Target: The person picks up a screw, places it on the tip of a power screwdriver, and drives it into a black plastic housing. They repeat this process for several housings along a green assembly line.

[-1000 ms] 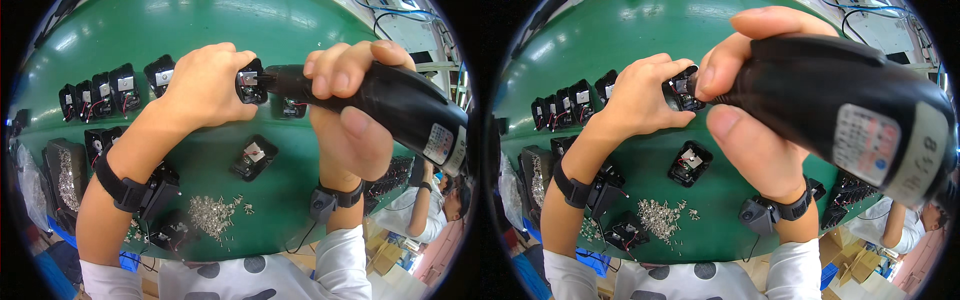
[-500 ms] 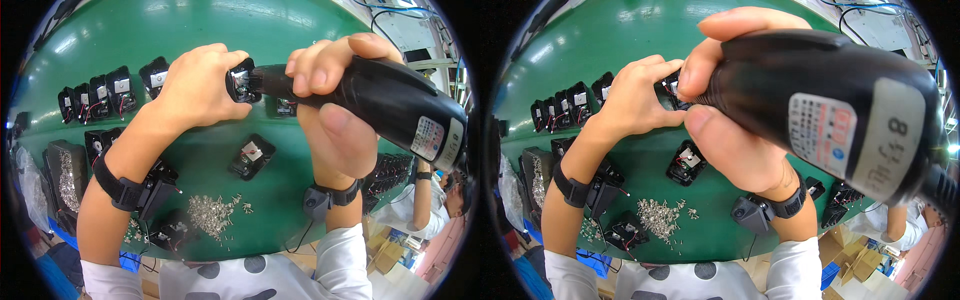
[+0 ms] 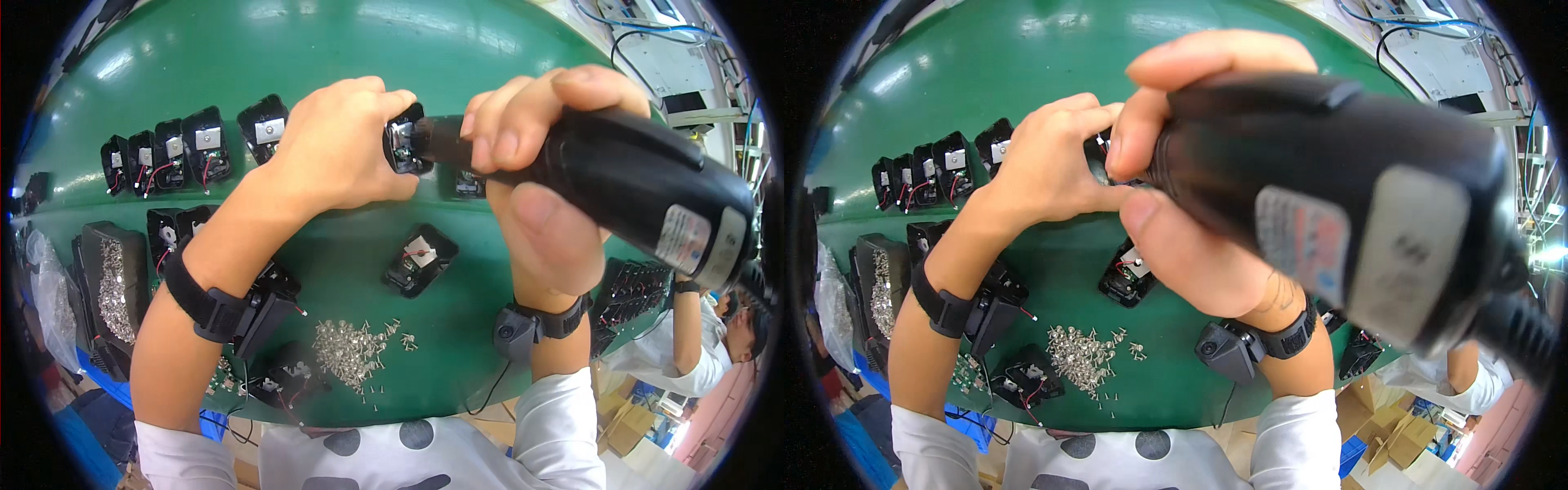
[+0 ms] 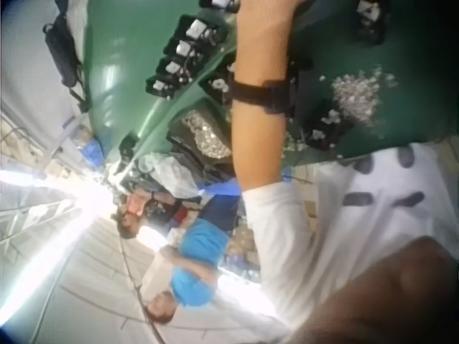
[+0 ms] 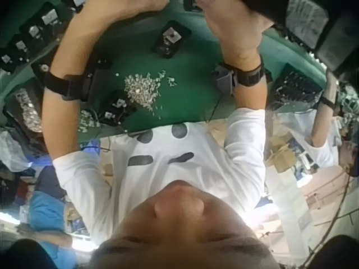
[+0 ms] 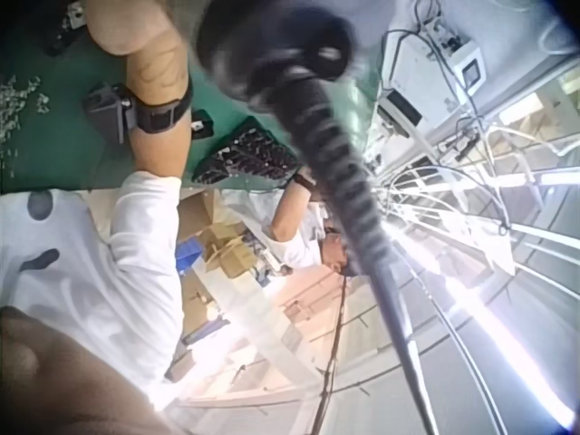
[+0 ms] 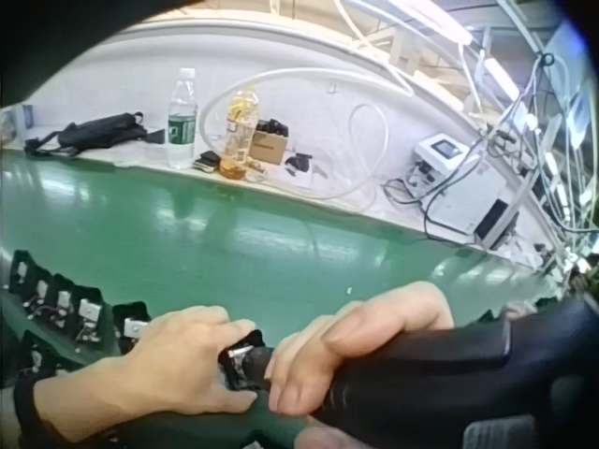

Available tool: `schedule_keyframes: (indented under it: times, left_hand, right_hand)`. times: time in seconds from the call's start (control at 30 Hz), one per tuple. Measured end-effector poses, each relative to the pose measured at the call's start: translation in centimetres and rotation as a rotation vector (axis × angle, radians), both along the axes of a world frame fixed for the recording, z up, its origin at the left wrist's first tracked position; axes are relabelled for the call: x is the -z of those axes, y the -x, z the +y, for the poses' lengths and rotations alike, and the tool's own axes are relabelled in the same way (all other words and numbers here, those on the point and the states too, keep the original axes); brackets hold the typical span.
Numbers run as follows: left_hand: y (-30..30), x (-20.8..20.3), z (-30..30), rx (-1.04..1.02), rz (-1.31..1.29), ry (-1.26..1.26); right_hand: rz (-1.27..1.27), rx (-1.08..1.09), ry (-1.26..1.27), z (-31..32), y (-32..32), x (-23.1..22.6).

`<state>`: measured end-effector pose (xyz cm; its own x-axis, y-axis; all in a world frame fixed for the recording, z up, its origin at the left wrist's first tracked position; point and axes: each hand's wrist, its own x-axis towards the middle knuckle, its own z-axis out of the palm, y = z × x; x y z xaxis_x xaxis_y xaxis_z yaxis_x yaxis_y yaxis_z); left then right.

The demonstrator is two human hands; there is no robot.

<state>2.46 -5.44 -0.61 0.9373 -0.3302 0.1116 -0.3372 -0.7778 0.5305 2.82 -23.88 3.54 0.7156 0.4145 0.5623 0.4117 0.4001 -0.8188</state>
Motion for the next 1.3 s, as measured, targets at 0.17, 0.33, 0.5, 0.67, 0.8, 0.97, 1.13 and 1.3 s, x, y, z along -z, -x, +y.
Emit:
schedule_keyframes:
  times: [0.17, 0.33, 0.5, 0.67, 0.8, 0.97, 1.13, 1.3]
  left_hand:
    - [-0.3, 0.6, 0.0, 0.027, 0.049, -0.016]
    - [0.0, 0.8, 0.1, 0.031, 0.009, 0.009]
    - [-0.3, 0.2, 0.6, 0.051, 0.035, -0.036]
    - [-0.4, -0.4, 0.6, 0.058, 0.068, -0.067]
    - [-0.3, 0.5, 1.1, 0.048, -0.013, -0.023]
    - [-0.2, 0.3, 1.6, 0.063, 0.009, -0.012]
    - [0.1, -0.1, 1.7, 0.079, 0.000, -0.029]
    - [1.0, -0.8, 1.6, 0.059, -0.004, -0.081]
  right_hand:
    - [-0.031, 0.069, 0.195, 0.7, 0.9, -1.0]
    - [-0.065, 0.060, 0.109, 1.0, 0.8, 0.0]
    - [-0.256, -0.085, 0.127, 0.7, -1.0, 0.2]
    - [-0.374, 0.060, 0.283, 0.4, -1.3, -0.2]
    - [-0.122, 0.065, 0.072, 2.0, 0.0, 0.3]
    - [-0.237, -0.043, 0.077, 1.3, -1.2, 1.0]
    - [-0.134, -0.045, 0.006, 1.5, -0.3, 1.3]
    - [0.103, 0.130, -0.116, 1.6, 0.6, 0.0]
